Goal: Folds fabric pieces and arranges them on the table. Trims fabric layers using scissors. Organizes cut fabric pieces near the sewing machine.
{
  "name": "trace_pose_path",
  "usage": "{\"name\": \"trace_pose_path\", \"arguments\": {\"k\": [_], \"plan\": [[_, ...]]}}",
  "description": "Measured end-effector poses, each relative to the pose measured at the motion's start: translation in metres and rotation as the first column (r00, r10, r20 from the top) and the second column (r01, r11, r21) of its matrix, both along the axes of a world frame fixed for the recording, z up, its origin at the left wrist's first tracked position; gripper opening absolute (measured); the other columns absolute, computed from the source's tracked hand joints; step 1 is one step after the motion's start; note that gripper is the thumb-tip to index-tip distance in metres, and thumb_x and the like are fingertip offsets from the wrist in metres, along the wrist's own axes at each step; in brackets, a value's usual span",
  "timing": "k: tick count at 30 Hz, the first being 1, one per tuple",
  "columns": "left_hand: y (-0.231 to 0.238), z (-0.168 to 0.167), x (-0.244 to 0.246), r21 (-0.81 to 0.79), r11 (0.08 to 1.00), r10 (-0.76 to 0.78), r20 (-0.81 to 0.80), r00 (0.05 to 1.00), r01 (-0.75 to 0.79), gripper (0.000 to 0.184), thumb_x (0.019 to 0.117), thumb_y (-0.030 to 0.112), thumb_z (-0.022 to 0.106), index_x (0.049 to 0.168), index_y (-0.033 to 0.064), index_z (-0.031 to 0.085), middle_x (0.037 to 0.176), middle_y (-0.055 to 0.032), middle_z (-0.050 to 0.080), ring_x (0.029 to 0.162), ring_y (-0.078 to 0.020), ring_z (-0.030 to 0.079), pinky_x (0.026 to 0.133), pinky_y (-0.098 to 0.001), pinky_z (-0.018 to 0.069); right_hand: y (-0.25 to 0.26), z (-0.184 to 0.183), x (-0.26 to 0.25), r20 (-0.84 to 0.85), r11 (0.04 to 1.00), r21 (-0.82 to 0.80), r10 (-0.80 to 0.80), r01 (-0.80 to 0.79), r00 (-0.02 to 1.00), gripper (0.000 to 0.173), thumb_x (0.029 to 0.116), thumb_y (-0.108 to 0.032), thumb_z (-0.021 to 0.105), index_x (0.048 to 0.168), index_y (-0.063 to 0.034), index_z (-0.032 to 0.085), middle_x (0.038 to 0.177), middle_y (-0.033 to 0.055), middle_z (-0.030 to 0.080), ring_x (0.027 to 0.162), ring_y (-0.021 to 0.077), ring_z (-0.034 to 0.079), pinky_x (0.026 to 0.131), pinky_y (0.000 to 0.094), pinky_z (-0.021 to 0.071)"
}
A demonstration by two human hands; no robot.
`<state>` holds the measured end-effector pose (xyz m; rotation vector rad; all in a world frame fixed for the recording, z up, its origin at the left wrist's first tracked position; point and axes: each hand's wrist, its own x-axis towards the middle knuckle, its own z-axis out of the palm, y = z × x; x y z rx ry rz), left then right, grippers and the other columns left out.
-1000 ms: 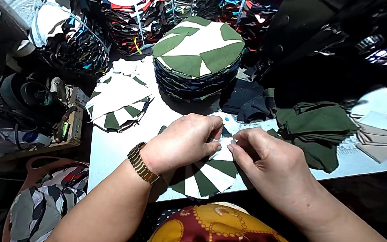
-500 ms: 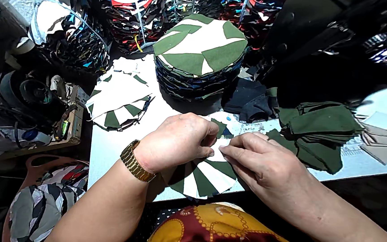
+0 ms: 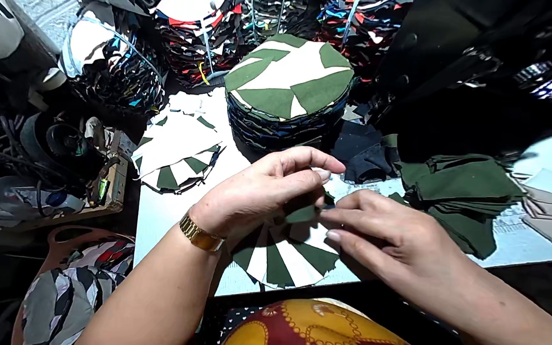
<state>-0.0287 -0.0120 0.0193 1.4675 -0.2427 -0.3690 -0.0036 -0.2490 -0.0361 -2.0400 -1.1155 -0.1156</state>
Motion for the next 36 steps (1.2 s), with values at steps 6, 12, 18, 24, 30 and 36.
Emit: {"name": "trace_pose_path", "arguments": {"k": [6,12,18,24,30,36], "plan": [[-0.014,-0.004,-0.002,-0.041,0.996,0.085,0.011,0.996,-0.085,0.056,0.0953,-0.011,0.057,0.148,0.0039,0.045,0.119,-0.0160,0.067,0.100,-0.0196,0.068,0.087,-0.0340,0.0589,-0.001,0.011,0.001,-0.622,0.911,0.384,0.133,0.152,0.772,0.028,0.1051,-0.028,0.056,0.120,-0.0101,0.072,0.097,0.0066,0.073,0.075,0.0170,0.072,0.068,0.0300,0.0637],[-0.024,0.002,-0.016,-0.061,0.990,0.124,0.004,0.992,-0.124,0.068,0.0980,-0.013,0.050,0.158,0.0153,0.037,0.119,-0.0155,0.071,0.089,-0.0169,0.072,0.075,-0.0254,0.0589,0.013,0.014,-0.006,-0.647,0.830,0.388,-0.065,0.401,0.760,0.026,0.0825,-0.005,0.074,0.108,-0.0117,0.071,0.087,0.0032,0.072,0.065,0.0115,0.070,0.059,0.0241,0.0620],[-0.021,0.000,-0.007,-0.237,0.968,0.063,-0.080,0.995,-0.080,0.077,0.0979,-0.015,0.040,0.164,0.0168,0.019,0.132,-0.0196,0.064,0.111,-0.0232,0.069,0.096,-0.0364,0.0559,0.005,0.015,0.000,-0.414,0.852,0.353,-0.228,0.386,0.881,0.022,0.0871,-0.012,0.072,0.108,-0.0151,0.069,0.089,-0.0054,0.068,0.070,0.0052,0.067,0.061,0.0189,0.0594],[-0.021,-0.004,-0.003,-0.273,0.958,0.044,-0.147,0.988,-0.084,0.072,0.0989,-0.012,0.045,0.163,0.0119,0.022,0.131,-0.0216,0.063,0.113,-0.0249,0.068,0.101,-0.0411,0.0542,0.005,0.015,0.002,-0.212,0.880,0.361,-0.246,0.310,0.946,0.028,0.0919,-0.014,0.070,0.119,-0.0073,0.065,0.101,-0.0043,0.068,0.084,0.0004,0.066,0.075,0.0151,0.0581],[-0.026,-0.003,-0.012,-0.132,0.982,0.121,-0.120,0.985,-0.137,0.047,0.1016,-0.003,0.053,0.147,0.0061,0.053,0.122,-0.0141,0.070,0.095,-0.0148,0.071,0.083,-0.0271,0.0580,0.005,0.014,0.002,-0.060,0.903,0.351,-0.244,0.250,0.968,0.021,0.0949,-0.012,0.068,0.113,-0.0029,0.067,0.097,-0.0006,0.069,0.082,0.0005,0.066,0.073,0.0155,0.0571],[-0.024,-0.002,-0.021,-0.138,0.982,0.109,-0.123,0.986,-0.126,0.045,0.1011,-0.005,0.049,0.144,0.0075,0.056,0.118,-0.0141,0.071,0.088,-0.0138,0.071,0.076,-0.0251,0.0584,0.006,0.014,0.001,-0.078,0.882,0.376,-0.274,0.283,0.958,0.025,0.0917,-0.015,0.073,0.112,-0.0092,0.060,0.094,-0.0051,0.064,0.079,-0.0007,0.064,0.071,0.0150,0.0575]]}}
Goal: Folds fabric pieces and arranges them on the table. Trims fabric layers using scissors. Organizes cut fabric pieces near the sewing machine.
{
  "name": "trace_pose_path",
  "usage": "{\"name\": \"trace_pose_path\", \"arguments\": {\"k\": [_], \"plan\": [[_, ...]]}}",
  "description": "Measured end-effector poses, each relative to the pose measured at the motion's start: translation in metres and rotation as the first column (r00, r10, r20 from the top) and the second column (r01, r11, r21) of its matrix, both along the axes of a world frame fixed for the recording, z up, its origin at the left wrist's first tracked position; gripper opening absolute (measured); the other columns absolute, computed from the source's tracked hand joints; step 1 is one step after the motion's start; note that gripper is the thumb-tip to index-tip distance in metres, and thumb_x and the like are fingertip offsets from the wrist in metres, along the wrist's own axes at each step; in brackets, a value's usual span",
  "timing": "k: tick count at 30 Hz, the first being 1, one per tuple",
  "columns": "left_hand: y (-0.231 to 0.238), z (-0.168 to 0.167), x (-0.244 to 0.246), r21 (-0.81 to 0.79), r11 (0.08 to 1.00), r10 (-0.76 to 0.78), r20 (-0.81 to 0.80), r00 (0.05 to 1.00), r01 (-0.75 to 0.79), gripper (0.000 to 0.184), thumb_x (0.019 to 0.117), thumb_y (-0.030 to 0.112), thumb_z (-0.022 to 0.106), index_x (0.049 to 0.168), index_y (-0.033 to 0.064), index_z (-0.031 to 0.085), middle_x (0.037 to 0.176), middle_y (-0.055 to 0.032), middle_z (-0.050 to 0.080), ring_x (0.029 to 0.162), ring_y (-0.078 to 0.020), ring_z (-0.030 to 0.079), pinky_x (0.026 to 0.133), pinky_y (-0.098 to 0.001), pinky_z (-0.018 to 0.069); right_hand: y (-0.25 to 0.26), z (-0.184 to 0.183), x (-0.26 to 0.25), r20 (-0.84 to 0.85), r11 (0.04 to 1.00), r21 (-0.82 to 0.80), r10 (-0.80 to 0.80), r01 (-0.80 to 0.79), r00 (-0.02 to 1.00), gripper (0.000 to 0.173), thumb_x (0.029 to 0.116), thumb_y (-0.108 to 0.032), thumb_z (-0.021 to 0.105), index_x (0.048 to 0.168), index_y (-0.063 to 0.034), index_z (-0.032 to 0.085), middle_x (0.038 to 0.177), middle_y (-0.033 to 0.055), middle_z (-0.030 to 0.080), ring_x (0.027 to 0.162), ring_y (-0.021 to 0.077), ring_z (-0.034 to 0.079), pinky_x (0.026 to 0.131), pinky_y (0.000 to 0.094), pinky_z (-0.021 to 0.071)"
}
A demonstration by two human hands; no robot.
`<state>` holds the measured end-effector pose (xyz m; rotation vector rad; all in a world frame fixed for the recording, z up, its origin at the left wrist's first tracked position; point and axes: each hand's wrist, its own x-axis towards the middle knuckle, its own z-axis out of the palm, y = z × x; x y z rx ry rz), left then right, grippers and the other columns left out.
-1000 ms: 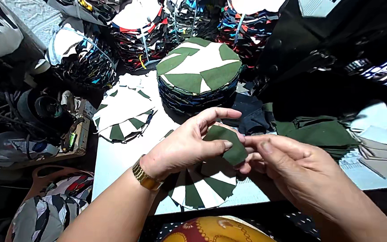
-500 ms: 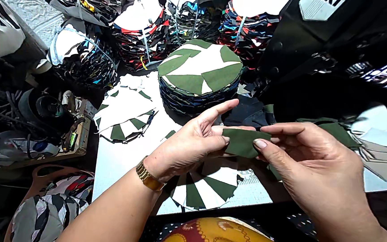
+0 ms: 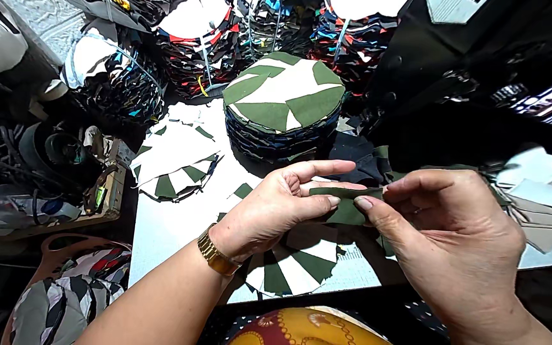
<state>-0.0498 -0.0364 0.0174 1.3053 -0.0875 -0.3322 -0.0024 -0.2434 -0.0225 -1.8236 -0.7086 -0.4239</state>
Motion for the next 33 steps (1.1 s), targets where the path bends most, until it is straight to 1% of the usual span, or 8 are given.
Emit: {"name": "trace_pose_path", "arguments": {"k": [13,16,17,20,23,25,29,33], "plan": [[-0.002,0.000,0.004,-0.009,1.000,0.018,-0.001,1.000,-0.018,0.043,0.0998,-0.007,0.049,0.140,0.0045,0.058,0.119,-0.0146,0.071,0.091,-0.0151,0.071,0.078,-0.0268,0.0579,-0.001,-0.001,0.001,-0.022,1.000,-0.007,0.021,-0.021,1.000,0.013,0.0928,-0.015,0.071,0.103,-0.0087,0.065,0.090,-0.0062,0.066,0.077,-0.0015,0.064,0.068,0.0134,0.0562],[-0.003,-0.003,0.012,-0.065,0.997,0.032,-0.030,0.999,-0.034,0.043,0.0996,-0.009,0.051,0.141,0.0004,0.055,0.123,-0.0164,0.069,0.103,-0.0180,0.070,0.090,-0.0315,0.0571,0.000,0.000,-0.001,-0.050,0.999,0.020,0.031,-0.030,0.998,0.025,0.0923,-0.013,0.072,0.115,-0.0076,0.062,0.099,-0.0049,0.066,0.084,-0.0002,0.066,0.075,0.0156,0.0585],[-0.003,-0.002,0.011,-0.059,0.997,0.038,-0.032,0.999,-0.040,0.042,0.0994,-0.010,0.051,0.140,0.0004,0.056,0.122,-0.0160,0.070,0.102,-0.0171,0.070,0.089,-0.0307,0.0571,0.000,0.000,-0.001,-0.063,0.999,0.021,0.026,-0.024,0.998,0.029,0.0920,-0.014,0.073,0.118,-0.0085,0.060,0.101,-0.0053,0.066,0.085,-0.0004,0.065,0.076,0.0152,0.0578],[-0.003,0.001,0.005,-0.002,0.999,0.047,-0.020,0.999,-0.047,0.040,0.0988,-0.007,0.051,0.137,0.0037,0.060,0.116,-0.0129,0.072,0.090,-0.0128,0.070,0.078,-0.0251,0.0572,0.001,0.000,-0.002,-0.076,0.999,0.033,0.012,-0.010,0.997,0.025,0.0906,-0.014,0.074,0.112,-0.0086,0.062,0.096,-0.0057,0.066,0.080,-0.0004,0.066,0.072,0.0148,0.0581],[-0.003,-0.004,0.013,-0.070,0.997,0.042,-0.015,0.999,-0.043,0.041,0.0985,-0.011,0.052,0.138,-0.0006,0.057,0.124,-0.0168,0.069,0.104,-0.0174,0.070,0.090,-0.0307,0.0567,0.000,0.000,-0.002,-0.063,1.000,0.022,0.009,-0.008,0.998,0.019,0.0909,-0.014,0.074,0.106,-0.0095,0.063,0.092,-0.0065,0.066,0.078,-0.0005,0.065,0.070,0.0149,0.0582],[-0.003,-0.005,0.014,-0.077,0.996,0.050,-0.015,0.999,-0.051,0.041,0.0980,-0.011,0.052,0.137,-0.0013,0.057,0.124,-0.0169,0.069,0.104,-0.0174,0.070,0.090,-0.0307,0.0570,0.001,-0.001,-0.002,-0.051,0.999,0.035,0.013,-0.012,0.999,0.018,0.0906,-0.013,0.074,0.105,-0.0099,0.063,0.092,-0.0072,0.065,0.078,-0.0014,0.064,0.070,0.0140,0.0575],[-0.003,-0.004,0.014,-0.072,0.996,0.048,-0.031,0.998,-0.050,0.040,0.0982,-0.011,0.051,0.137,-0.0011,0.057,0.124,-0.0167,0.069,0.102,-0.0181,0.070,0.089,-0.0321,0.0577,0.002,0.003,-0.004,-0.139,0.998,0.061,0.008,0.000,0.990,0.033,0.0884,-0.013,0.076,0.117,-0.0125,0.059,0.095,-0.0084,0.068,0.078,-0.0006,0.067,0.068,0.0146,0.0587],[-0.004,-0.005,0.014,-0.070,0.996,0.059,-0.011,0.998,-0.059,0.038,0.0975,-0.012,0.052,0.134,-0.0022,0.058,0.122,-0.0159,0.069,0.104,-0.0166,0.069,0.090,-0.0302,0.0566,0.001,0.004,-0.003,-0.164,0.998,0.067,0.015,-0.004,0.986,0.019,0.0888,-0.013,0.075,0.105,-0.0114,0.066,0.089,-0.0078,0.068,0.073,0.0009,0.067,0.065,0.0163,0.0597]]}}
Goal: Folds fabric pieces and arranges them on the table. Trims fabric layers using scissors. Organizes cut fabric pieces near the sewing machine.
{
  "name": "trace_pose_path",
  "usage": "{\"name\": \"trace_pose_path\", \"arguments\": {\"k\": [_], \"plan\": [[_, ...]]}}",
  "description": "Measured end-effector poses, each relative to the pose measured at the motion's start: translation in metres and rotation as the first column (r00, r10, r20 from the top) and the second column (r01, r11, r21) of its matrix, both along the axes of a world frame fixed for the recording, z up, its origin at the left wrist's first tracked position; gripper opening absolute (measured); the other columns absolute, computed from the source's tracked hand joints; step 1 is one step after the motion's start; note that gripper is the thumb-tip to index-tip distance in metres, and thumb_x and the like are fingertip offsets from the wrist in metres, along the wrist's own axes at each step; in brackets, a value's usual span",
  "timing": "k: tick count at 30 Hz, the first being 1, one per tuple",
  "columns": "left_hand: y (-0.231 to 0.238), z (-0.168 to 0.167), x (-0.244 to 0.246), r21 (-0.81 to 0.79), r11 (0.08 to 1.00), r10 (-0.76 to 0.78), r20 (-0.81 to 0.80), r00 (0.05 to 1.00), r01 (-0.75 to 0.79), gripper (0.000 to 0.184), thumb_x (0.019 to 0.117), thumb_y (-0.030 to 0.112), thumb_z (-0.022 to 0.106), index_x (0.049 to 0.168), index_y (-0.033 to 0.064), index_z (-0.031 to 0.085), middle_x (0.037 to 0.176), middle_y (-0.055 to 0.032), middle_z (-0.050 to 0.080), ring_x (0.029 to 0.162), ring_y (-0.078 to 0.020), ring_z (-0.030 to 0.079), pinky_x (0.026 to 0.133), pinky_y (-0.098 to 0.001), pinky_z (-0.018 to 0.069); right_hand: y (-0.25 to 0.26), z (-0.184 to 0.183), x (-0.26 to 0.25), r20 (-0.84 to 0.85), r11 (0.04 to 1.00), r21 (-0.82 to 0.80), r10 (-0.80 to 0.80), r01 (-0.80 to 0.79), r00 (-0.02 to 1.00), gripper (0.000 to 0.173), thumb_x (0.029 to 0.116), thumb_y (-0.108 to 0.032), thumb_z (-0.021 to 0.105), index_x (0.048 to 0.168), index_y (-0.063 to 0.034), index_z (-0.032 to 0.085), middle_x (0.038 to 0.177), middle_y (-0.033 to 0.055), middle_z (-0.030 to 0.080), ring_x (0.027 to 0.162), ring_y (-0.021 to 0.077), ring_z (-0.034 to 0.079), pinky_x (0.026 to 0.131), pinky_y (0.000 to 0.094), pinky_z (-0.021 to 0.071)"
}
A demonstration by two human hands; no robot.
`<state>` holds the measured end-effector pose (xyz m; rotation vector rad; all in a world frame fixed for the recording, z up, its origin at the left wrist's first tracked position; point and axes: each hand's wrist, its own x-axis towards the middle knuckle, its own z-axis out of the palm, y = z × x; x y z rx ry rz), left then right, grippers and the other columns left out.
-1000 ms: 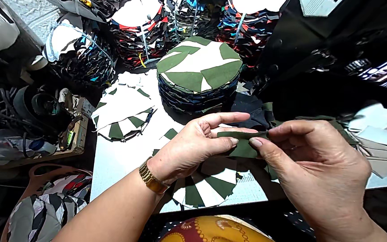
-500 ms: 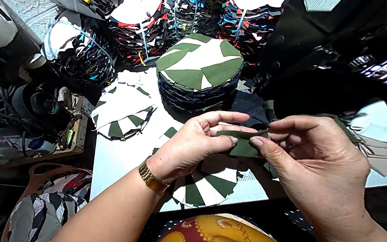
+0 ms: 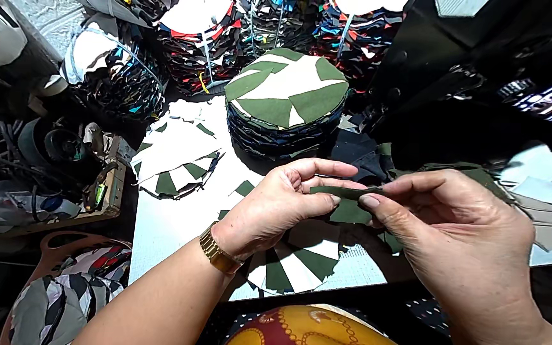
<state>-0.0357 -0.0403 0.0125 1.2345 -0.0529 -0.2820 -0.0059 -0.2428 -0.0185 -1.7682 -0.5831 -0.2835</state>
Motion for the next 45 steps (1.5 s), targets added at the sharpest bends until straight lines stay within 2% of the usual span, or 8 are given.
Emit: {"name": "trace_pose_path", "arguments": {"k": [10,14,18,23,27,31,40,45], "plan": [[-0.002,0.000,0.001,0.066,0.998,0.020,-0.061,0.998,-0.016,0.015,0.1029,0.010,0.060,0.110,0.0004,0.069,0.097,-0.0068,0.069,0.087,-0.0091,0.066,0.078,-0.0256,0.0564,-0.003,-0.001,0.001,0.200,0.995,-0.070,0.079,-0.066,0.977,0.012,0.0944,-0.012,0.069,0.104,-0.0058,0.073,0.097,-0.0029,0.070,0.084,0.0026,0.067,0.075,0.0171,0.0585],[0.000,-0.002,-0.012,0.280,0.960,-0.018,0.027,0.999,0.010,0.018,0.1031,0.020,0.060,0.097,0.0071,0.071,0.081,-0.0021,0.065,0.068,-0.0056,0.058,0.058,-0.0197,0.0477,0.000,-0.001,-0.002,0.287,0.989,-0.128,0.102,-0.067,0.952,0.012,0.0964,-0.013,0.068,0.104,-0.0063,0.076,0.099,0.0002,0.069,0.091,0.0058,0.067,0.081,0.0222,0.0584],[-0.001,-0.013,0.002,0.241,0.970,0.020,0.045,0.999,-0.030,0.016,0.0998,0.023,0.064,0.089,0.0152,0.072,0.083,0.0035,0.067,0.075,-0.0026,0.062,0.067,-0.0191,0.0517,0.004,-0.009,0.005,0.406,0.992,-0.119,0.096,-0.051,0.909,0.014,0.0989,-0.011,0.065,0.103,-0.0041,0.077,0.092,0.0066,0.071,0.084,0.0087,0.067,0.076,0.0218,0.0580],[-0.005,-0.021,0.002,0.114,0.990,0.072,0.047,0.996,-0.077,0.014,0.0963,0.021,0.067,0.086,0.0190,0.075,0.079,0.0062,0.070,0.070,0.0000,0.065,0.062,-0.0171,0.0543,0.002,-0.011,0.009,0.536,0.982,-0.189,0.115,-0.014,0.836,0.014,0.0988,-0.007,0.062,0.105,-0.0006,0.073,0.094,0.0128,0.070,0.087,0.0159,0.069,0.078,0.0251,0.0583],[-0.007,-0.021,0.001,0.077,0.995,0.063,0.020,0.998,-0.064,0.012,0.0957,0.019,0.066,0.088,0.0179,0.075,0.080,0.0046,0.071,0.071,-0.0011,0.066,0.063,-0.0176,0.0554,-0.001,-0.012,0.008,0.581,0.981,-0.195,0.101,0.017,0.808,0.013,0.0973,-0.010,0.063,0.104,-0.0049,0.074,0.100,0.0119,0.070,0.089,0.0160,0.068,0.079,0.0263,0.0577],[-0.004,-0.021,0.003,-0.020,0.999,-0.025,0.034,0.999,0.026,0.013,0.0977,0.022,0.067,0.098,0.0148,0.078,0.091,0.0005,0.074,0.082,-0.0034,0.069,0.074,-0.0195,0.0578,-0.001,-0.008,0.007,0.513,0.989,-0.107,0.146,-0.106,0.846,0.011,0.0975,-0.008,0.065,0.104,-0.0033,0.073,0.100,0.0127,0.068,0.092,0.0149,0.067,0.081,0.0259,0.0581],[-0.001,-0.023,0.003,0.013,0.998,-0.057,0.025,0.998,0.057,0.010,0.0941,0.017,0.070,0.086,0.0170,0.076,0.081,0.0038,0.072,0.074,0.0009,0.066,0.068,-0.0153,0.0538,0.002,-0.011,0.005,0.651,0.982,-0.185,0.092,0.040,0.753,0.013,0.0940,-0.009,0.067,0.106,-0.0078,0.072,0.100,0.0077,0.066,0.089,0.0149,0.062,0.080,0.0253,0.0540],[-0.001,-0.025,0.003,0.028,0.999,-0.028,-0.009,1.000,0.028,0.010,0.0926,0.016,0.069,0.086,0.0169,0.077,0.080,0.0032,0.071,0.073,0.0006,0.065,0.066,-0.0153,0.0526,0.004,-0.014,0.004,0.686,0.975,-0.214,0.108,0.057,0.719,0.007,0.0966,-0.007,0.064,0.102,-0.0087,0.068,0.102,0.0064,0.065,0.095,0.0169,0.062,0.087,0.0275,0.0527]]}}
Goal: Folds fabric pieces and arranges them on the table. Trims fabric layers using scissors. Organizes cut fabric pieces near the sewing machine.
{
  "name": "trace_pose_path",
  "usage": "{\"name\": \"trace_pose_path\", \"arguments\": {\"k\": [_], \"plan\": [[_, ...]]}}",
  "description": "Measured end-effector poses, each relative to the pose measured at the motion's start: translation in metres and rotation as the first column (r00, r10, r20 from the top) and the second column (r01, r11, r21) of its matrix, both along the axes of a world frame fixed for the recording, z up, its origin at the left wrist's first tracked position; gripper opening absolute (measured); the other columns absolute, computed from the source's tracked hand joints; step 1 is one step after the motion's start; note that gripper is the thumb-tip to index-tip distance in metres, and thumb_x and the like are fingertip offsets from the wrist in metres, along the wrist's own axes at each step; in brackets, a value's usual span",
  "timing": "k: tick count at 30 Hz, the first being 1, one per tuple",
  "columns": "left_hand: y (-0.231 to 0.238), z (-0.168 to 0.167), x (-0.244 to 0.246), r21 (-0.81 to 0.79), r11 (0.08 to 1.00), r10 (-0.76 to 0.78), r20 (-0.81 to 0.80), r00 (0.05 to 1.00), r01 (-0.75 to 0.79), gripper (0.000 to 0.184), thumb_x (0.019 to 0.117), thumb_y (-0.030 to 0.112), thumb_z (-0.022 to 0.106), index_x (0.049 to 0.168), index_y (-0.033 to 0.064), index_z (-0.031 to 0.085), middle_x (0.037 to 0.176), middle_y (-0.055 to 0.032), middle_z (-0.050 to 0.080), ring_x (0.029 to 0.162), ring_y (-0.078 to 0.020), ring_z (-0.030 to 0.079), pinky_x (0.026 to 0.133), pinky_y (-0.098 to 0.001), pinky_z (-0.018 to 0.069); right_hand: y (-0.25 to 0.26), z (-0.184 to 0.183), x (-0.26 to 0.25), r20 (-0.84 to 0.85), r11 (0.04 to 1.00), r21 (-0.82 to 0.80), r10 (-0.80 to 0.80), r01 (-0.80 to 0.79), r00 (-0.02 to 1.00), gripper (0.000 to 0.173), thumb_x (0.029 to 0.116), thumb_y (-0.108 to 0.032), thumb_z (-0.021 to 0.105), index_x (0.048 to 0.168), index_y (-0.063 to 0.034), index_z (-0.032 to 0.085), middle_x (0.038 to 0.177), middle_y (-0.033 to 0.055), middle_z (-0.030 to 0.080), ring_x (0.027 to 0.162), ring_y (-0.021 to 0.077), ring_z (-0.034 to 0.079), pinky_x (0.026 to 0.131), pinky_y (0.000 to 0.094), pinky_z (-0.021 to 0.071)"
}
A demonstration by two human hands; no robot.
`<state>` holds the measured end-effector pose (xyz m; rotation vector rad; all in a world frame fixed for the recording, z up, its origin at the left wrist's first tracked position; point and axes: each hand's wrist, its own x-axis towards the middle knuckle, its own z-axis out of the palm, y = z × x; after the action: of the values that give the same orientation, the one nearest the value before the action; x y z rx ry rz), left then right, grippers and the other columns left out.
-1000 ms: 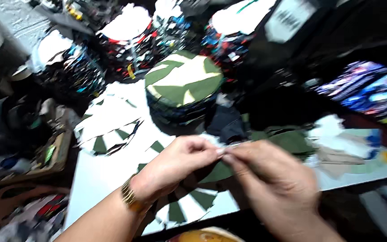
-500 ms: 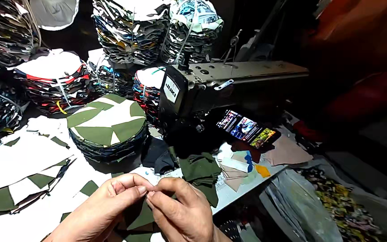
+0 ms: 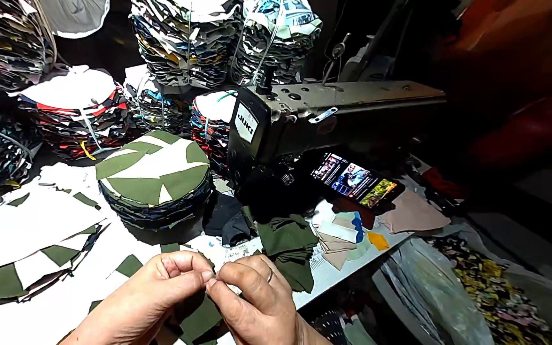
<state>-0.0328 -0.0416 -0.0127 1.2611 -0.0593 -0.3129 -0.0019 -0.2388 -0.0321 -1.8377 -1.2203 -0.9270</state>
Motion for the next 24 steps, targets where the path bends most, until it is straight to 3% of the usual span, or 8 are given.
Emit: {"name": "trace_pose_path", "arguments": {"k": [3,9,12,15,17,19,20,24], "plan": [[-0.001,0.001,0.000,-0.017,1.000,0.010,-0.013,1.000,-0.011,0.011,0.0921,0.015,0.069,0.084,0.0170,0.076,0.077,0.0038,0.070,0.069,0.0010,0.063,0.063,-0.0149,0.0515,0.003,-0.003,0.000,0.017,1.000,0.014,0.020,-0.020,1.000,0.007,0.0970,-0.007,0.062,0.101,-0.0107,0.067,0.101,0.0048,0.065,0.096,0.0170,0.060,0.089,0.0278,0.0508],[-0.001,0.008,-0.001,-0.145,0.988,0.022,-0.142,0.990,-0.043,0.014,0.0998,0.015,0.060,0.091,0.0124,0.071,0.082,-0.0032,0.072,0.076,-0.0070,0.071,0.071,-0.0232,0.0599,0.007,0.000,-0.007,-0.054,0.997,0.031,0.077,-0.075,0.996,0.004,0.0994,-0.012,0.061,0.101,-0.0141,0.065,0.105,0.0033,0.065,0.104,0.0164,0.060,0.096,0.0278,0.0489],[0.000,0.012,0.000,-0.155,0.977,0.119,-0.182,0.976,-0.148,0.021,0.1056,0.017,0.051,0.098,0.0096,0.069,0.089,-0.0078,0.074,0.079,-0.0113,0.072,0.072,-0.0263,0.0605,-0.004,0.015,-0.003,-0.204,0.989,0.099,0.126,-0.108,0.971,0.012,0.1046,-0.014,0.055,0.101,-0.0098,0.066,0.096,0.0054,0.071,0.095,0.0148,0.068,0.086,0.0302,0.0576],[0.007,0.022,-0.004,-0.156,0.964,0.182,-0.209,0.961,-0.217,0.022,0.1077,0.018,0.045,0.108,0.0092,0.065,0.091,-0.0089,0.071,0.080,-0.0155,0.071,0.070,-0.0300,0.0611,-0.020,0.037,0.001,-0.371,0.991,0.123,0.089,-0.046,0.924,0.010,0.1020,-0.012,0.060,0.106,-0.0090,0.070,0.098,-0.0017,0.070,0.091,0.0045,0.068,0.080,0.0226,0.0596],[0.013,0.028,-0.006,-0.163,0.964,0.180,-0.179,0.967,-0.209,0.019,0.1065,0.016,0.046,0.106,0.0119,0.065,0.081,-0.0029,0.064,0.066,-0.0077,0.064,0.060,-0.0218,0.0571,-0.031,0.047,0.005,-0.439,0.997,0.072,0.019,0.015,0.898,0.017,0.1004,-0.012,0.064,0.115,-0.0082,0.070,0.106,-0.0043,0.071,0.094,0.0016,0.068,0.085,0.0200,0.0592],[0.017,0.034,-0.007,-0.156,0.965,0.192,-0.115,0.975,-0.209,0.018,0.1057,0.014,0.046,0.106,0.0121,0.064,0.072,0.0029,0.052,0.050,0.0013,0.044,0.043,-0.0103,0.0376,-0.035,0.050,0.008,-0.464,0.997,0.054,-0.018,0.049,0.886,0.022,0.0991,-0.011,0.063,0.119,-0.0055,0.069,0.109,-0.0025,0.071,0.095,0.0028,0.068,0.085,0.0205,0.0593],[0.018,0.038,-0.007,-0.108,0.971,0.207,-0.082,0.975,-0.215,0.019,0.1055,0.014,0.047,0.107,0.0119,0.065,0.069,0.0034,0.051,0.047,0.0020,0.040,0.041,-0.0100,0.0326,-0.035,0.050,0.008,-0.479,0.997,0.052,-0.022,0.054,0.878,0.023,0.0981,-0.011,0.063,0.120,-0.0048,0.069,0.109,-0.0021,0.072,0.094,0.0027,0.068,0.084,0.0200,0.0594],[0.024,0.041,-0.005,0.076,0.996,0.044,0.056,0.997,-0.048,0.026,0.1038,0.013,0.053,0.127,0.0059,0.064,0.076,0.0016,0.061,0.055,0.0000,0.050,0.048,-0.0129,0.0424,-0.019,0.049,0.001,-0.528,0.993,0.112,0.090,-0.036,0.845,0.023,0.0955,-0.006,0.065,0.118,-0.0033,0.069,0.105,-0.0015,0.072,0.092,0.0044,0.070,0.082,0.0195,0.0608]]}}
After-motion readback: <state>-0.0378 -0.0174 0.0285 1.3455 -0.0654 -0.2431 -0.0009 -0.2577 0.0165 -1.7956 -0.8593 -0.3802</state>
